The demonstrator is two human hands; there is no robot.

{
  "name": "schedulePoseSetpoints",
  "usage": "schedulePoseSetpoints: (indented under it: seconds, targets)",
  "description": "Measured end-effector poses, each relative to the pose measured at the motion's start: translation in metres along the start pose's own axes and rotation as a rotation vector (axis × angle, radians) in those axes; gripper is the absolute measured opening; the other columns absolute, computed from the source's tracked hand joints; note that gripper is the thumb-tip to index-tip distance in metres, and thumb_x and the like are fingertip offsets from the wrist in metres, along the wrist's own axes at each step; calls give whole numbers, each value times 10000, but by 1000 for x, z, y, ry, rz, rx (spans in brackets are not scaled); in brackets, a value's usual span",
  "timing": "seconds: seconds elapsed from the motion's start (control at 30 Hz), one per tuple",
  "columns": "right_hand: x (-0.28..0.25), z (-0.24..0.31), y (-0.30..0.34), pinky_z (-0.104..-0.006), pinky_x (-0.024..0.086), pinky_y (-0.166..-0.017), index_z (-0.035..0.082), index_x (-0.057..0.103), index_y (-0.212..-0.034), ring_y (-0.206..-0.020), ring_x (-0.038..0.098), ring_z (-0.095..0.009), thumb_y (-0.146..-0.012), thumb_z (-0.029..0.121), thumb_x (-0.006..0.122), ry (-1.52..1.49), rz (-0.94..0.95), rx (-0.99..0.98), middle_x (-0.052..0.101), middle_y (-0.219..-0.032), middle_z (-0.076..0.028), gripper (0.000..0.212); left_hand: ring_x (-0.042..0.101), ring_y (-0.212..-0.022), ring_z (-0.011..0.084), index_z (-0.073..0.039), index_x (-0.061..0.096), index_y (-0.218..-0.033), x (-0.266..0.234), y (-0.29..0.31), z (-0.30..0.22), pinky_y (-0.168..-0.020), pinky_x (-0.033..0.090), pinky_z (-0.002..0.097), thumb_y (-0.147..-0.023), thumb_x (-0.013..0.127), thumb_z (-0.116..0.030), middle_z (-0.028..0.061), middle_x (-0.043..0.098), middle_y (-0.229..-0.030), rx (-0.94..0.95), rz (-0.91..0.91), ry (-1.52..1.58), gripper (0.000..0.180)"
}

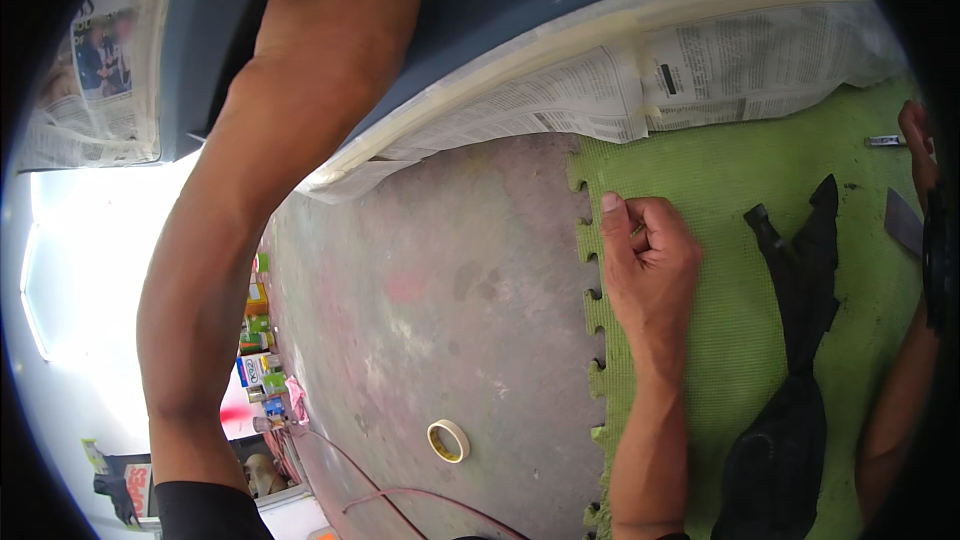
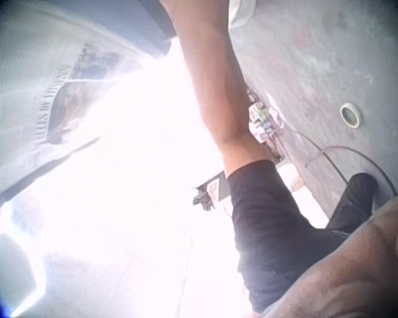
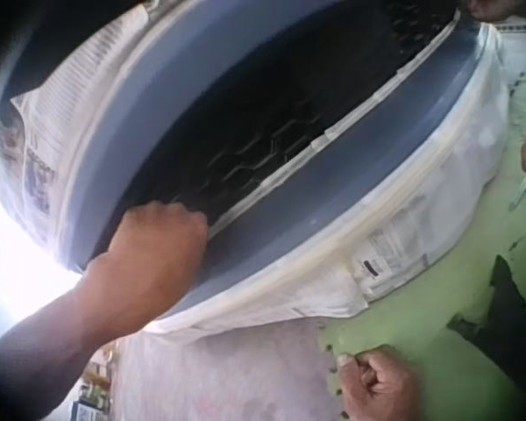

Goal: The person applies masking tape along the edge of a car bumper that is covered with newspaper. They repeatedly tear pieces of tape and press them onto the bumper's edge while another person works nearby.

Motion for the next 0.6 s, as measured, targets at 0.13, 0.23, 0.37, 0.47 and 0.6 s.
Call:
schedulePoseSetpoints:
  seconds: [0.13, 0.23, 0.37, 0.47, 0.6]
  targets:
    - [-3, -4, -1, -325, 448, -515, 2, 673, -895, -566, 575, -131, -1049, 112, 765, -8, 11, 14, 650, -785, -71, 211, 751, -1127, 434, 42, 793, -1136, -73, -10, -23, -1002, 600, 478, -995, 707, -101, 275, 769, -1191, -24, -64, 270, 219]
    - [-4, -4, -2, -309, 433, -472, -1, 673, -901, -529, 603, -113, -1057, 114, 758, -84, 52, 87, 641, -779, -60, 211, 747, -1139, 439, 70, 781, -1118, -83, -10, -32, -1019, 585, 482, -988, 697, -89, 299, 765, -1165, 98, -245, 257, 222]
    - [1, -3, 0, -296, 419, -447, -3, 684, -915, -512, 615, -98, -1065, 134, 758, -127, 73, 80, 640, -779, -51, 216, 762, -1090, 445, 87, 794, -1063, -63, -18, -20, -1013, 591, 489, -958, 656, -67, 317, 764, -1153, 64, -123, 273, 233]
    - [2, -4, 1, -295, 427, -473, -2, 693, -919, -535, 595, -93, -1066, 141, 759, -127, 77, 105, 648, -782, -49, 215, 765, -1085, 449, 88, 803, -1058, -48, -9, -14, -1016, 593, 492, -942, 643, -68, 317, 769, -1144, -21, -25, 284, 251]
    - [-1, -6, 1, -294, 429, -502, 1, 700, -915, -559, 561, -90, -1063, 143, 764, -55, 70, 74, 652, -781, -46, 215, 768, -1067, 447, 81, 811, -1065, -34, 6, -9, -1020, 593, 493, -950, 633, -84, 306, 780, -1076, -112, -59, 300, 268]
Point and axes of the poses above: each hand's wrist, its own y-axis away from the middle knuckle, its own x-axis out of the palm, z = x × y, the point moved 6 cm from there along -y, towards the middle knuckle
